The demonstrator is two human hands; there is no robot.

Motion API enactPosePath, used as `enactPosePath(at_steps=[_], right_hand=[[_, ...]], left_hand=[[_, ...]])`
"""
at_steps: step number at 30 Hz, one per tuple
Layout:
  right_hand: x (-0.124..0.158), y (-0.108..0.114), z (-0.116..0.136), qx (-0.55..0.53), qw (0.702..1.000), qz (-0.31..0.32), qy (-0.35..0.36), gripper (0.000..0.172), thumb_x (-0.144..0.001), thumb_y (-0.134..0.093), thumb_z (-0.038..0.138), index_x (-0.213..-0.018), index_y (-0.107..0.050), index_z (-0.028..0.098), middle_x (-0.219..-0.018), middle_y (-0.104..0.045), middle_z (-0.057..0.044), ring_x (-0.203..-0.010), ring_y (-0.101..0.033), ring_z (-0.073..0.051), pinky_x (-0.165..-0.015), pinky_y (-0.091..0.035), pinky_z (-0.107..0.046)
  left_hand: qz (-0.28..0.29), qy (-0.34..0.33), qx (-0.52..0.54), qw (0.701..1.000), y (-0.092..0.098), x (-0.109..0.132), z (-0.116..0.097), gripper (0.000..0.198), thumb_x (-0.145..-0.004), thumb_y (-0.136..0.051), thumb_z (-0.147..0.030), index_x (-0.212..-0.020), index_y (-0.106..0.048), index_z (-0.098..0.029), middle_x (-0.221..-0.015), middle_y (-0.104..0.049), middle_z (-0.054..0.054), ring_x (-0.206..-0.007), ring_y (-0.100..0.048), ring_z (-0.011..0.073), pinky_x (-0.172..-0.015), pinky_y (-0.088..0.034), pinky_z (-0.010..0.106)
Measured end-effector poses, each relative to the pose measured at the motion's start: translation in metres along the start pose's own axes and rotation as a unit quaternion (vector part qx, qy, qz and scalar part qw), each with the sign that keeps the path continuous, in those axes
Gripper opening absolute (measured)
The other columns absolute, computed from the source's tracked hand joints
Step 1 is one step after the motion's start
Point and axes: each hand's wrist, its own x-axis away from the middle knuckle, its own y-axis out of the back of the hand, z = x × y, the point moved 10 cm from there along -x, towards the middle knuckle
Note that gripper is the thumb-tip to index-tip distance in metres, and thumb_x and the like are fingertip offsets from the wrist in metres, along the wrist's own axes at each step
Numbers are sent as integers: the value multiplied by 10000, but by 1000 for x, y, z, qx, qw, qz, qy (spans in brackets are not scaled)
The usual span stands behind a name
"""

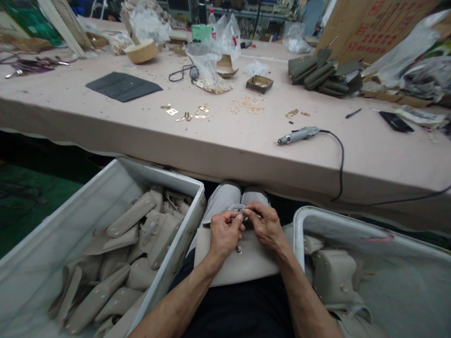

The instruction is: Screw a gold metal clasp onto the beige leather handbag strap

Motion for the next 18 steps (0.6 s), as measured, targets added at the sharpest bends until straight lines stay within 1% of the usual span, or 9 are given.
enactPosePath(at_steps=[2,4,7,11,15,18], right_hand=[[1,-1,-8,-10,999,8,-32,224,-1014,-573,324,-875,-698,201,-792,-679,-32,-717,-605,-181,-638,-436,-306],[3,-2,-11,-17,999,14,-48,225,-1006,-585,345,-897,-714,196,-803,-689,-36,-716,-609,-181,-627,-438,-299],[5,-1,-10,-24,998,17,-49,222,-998,-589,347,-939,-733,189,-838,-701,-46,-738,-620,-184,-645,-455,-296],[7,0,-10,-29,998,14,-48,213,-978,-595,333,-950,-743,182,-807,-689,-37,-673,-584,-164,-608,-440,-287],[8,0,-17,-52,996,-1,-75,200,-936,-636,348,-873,-732,183,-726,-661,-20,-621,-562,-156,-572,-432,-275],[8,-1,-27,-80,990,-8,-115,275,-926,-665,417,-792,-712,181,-679,-649,-21,-608,-572,-160,-558,-440,-268]], left_hand=[[1,1,-23,1000,1,-2,1,271,-836,-695,-367,-788,-739,-104,-542,-650,19,-356,-499,85,-339,-353,174],[-4,5,-35,999,2,-3,3,281,-834,-692,-376,-765,-733,-107,-529,-641,19,-348,-474,82,-334,-335,180],[-12,10,-40,999,2,-3,6,293,-825,-699,-397,-765,-735,-112,-528,-641,22,-348,-452,84,-331,-321,188],[-21,9,-55,998,1,-1,5,299,-823,-691,-415,-765,-738,-126,-531,-646,24,-351,-457,97,-337,-326,203],[-22,-2,-86,996,-2,4,-1,289,-830,-678,-407,-734,-737,-141,-528,-654,28,-362,-480,109,-359,-350,213],[-22,-4,-93,995,-4,6,-3,281,-833,-674,-397,-701,-724,-154,-513,-648,27,-362,-491,114,-365,-350,214]])
